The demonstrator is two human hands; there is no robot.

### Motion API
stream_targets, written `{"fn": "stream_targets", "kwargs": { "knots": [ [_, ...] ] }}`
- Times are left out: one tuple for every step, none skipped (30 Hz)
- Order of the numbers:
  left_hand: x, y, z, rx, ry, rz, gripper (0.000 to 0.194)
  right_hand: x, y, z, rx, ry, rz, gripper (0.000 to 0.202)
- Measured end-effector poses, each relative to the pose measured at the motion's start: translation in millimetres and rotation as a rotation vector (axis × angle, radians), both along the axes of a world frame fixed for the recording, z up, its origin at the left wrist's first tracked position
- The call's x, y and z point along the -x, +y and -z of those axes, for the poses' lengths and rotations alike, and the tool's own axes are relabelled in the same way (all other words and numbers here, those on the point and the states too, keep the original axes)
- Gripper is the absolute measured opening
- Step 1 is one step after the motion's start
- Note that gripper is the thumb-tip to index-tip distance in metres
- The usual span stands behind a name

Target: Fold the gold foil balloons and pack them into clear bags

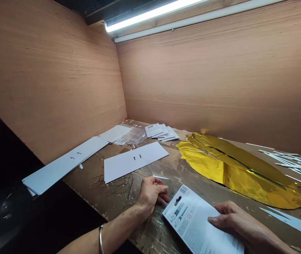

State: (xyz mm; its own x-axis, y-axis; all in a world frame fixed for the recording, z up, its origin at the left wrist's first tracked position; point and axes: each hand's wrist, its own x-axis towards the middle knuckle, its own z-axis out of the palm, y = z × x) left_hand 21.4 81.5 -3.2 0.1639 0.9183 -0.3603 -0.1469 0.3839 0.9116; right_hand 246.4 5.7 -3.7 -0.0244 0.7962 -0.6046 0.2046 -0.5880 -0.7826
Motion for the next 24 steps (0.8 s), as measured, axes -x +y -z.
{"fn": "stream_targets", "kwargs": {
  "knots": [
    [-1, 1, 1.0, 0.006, -0.01, -0.015, 0.023, 1, -4, -2.3, 0.02, 0.066, 0.016, 0.026],
    [-1, 3, 1.8, 0.009, -0.022, -0.03, 0.024, 1, -8, -4.1, 0.046, 0.139, 0.033, 0.027],
    [-1, 5, 2.5, 0.006, -0.033, -0.043, 0.025, 3, -12, -5.2, 0.067, 0.207, 0.051, 0.026],
    [-2, 6, 3.0, 0.003, -0.044, -0.053, 0.026, 4, -17, -5.6, 0.079, 0.257, 0.07, 0.026],
    [-2, 7, 3.4, 0.002, -0.055, -0.055, 0.028, 6, -21, -5.2, 0.091, 0.296, 0.094, 0.025],
    [-2, 7, 3.6, 0.003, -0.065, -0.055, 0.03, 7, -24, -4.2, 0.098, 0.327, 0.113, 0.024],
    [-3, 7, 3.7, 0.008, -0.073, -0.052, 0.031, 9, -26, -3.0, 0.098, 0.35, 0.12, 0.023],
    [-4, 7, 3.7, 0.014, -0.079, -0.044, 0.032, 12, -27, -1.8, 0.098, 0.365, 0.121, 0.021],
    [-4, 6, 3.4, 0.02, -0.085, -0.033, 0.032, 14, -27, -0.9, 0.096, 0.372, 0.108, 0.019],
    [-4, 5, 2.9, 0.025, -0.088, -0.021, 0.032, 17, -25, -0.7, 0.095, 0.373, 0.091, 0.018],
    [-4, 4, 2.2, 0.03, -0.086, -0.009, 0.032, 19, -23, -1.5, 0.095, 0.366, 0.08, 0.016],
    [-3, 3, 1.2, 0.035, -0.082, 0.003, 0.032, 21, -19, -3.2, 0.095, 0.357, 0.077, 0.015],
    [-2, 2, 0.0, 0.04, -0.076, 0.011, 0.031, 23, -16, -5.8, 0.087, 0.348, 0.075, 0.015],
    [0, 1, -1.2, 0.045, -0.068, 0.014, 0.029, 24, -13, -9.0, 0.065, 0.342, 0.07, 0.015],
    [3, 0, -2.3, 0.049, -0.06, 0.013, 0.028, 26, -10, -12.6, 0.035, 0.34, 0.062, 0.014],
    [7, -1, -3.3, 0.051, -0.054, 0.009, 0.027, 27, -8, -16.0, 0.004, 0.341, 0.056, 0.014],
    [10, -2, -3.9, 0.05, -0.052, 0.001, 0.027, 28, -8, -18.6, -0.025, 0.343, 0.063, 0.015],
    [13, -3, -4.3, 0.045, -0.053, -0.01, 0.028, 30, -8, -20.3, -0.046, 0.339, 0.085, 0.015],
    [16, -4, -4.4, 0.039, -0.058, -0.019, 0.029, 32, -9, -20.5, -0.056, 0.33, 0.124, 0.016],
    [19, -4, -4.2, 0.031, -0.068, -0.028, 0.03, 34, -11, -19.4, -0.061, 0.323, 0.168, 0.016],
    [21, -5, -4.1, 0.022, -0.082, -0.038, 0.032, 36, -13, -17.1, -0.071, 0.324, 0.201, 0.018],
    [22, -5, -3.9, 0.013, -0.099, -0.048, 0.033, 38, -15, -14.0, -0.087, 0.335, 0.222, 0.019],
    [22, -5, -3.9, 0.005, -0.117, -0.054, 0.034, 40, -16, -10.6, -0.106, 0.351, 0.228, 0.022],
    [22, -5, -4.1, -0.001, -0.133, -0.06, 0.035, 42, -17, -7.5, -0.13, 0.37, 0.223, 0.024]
  ]
}}
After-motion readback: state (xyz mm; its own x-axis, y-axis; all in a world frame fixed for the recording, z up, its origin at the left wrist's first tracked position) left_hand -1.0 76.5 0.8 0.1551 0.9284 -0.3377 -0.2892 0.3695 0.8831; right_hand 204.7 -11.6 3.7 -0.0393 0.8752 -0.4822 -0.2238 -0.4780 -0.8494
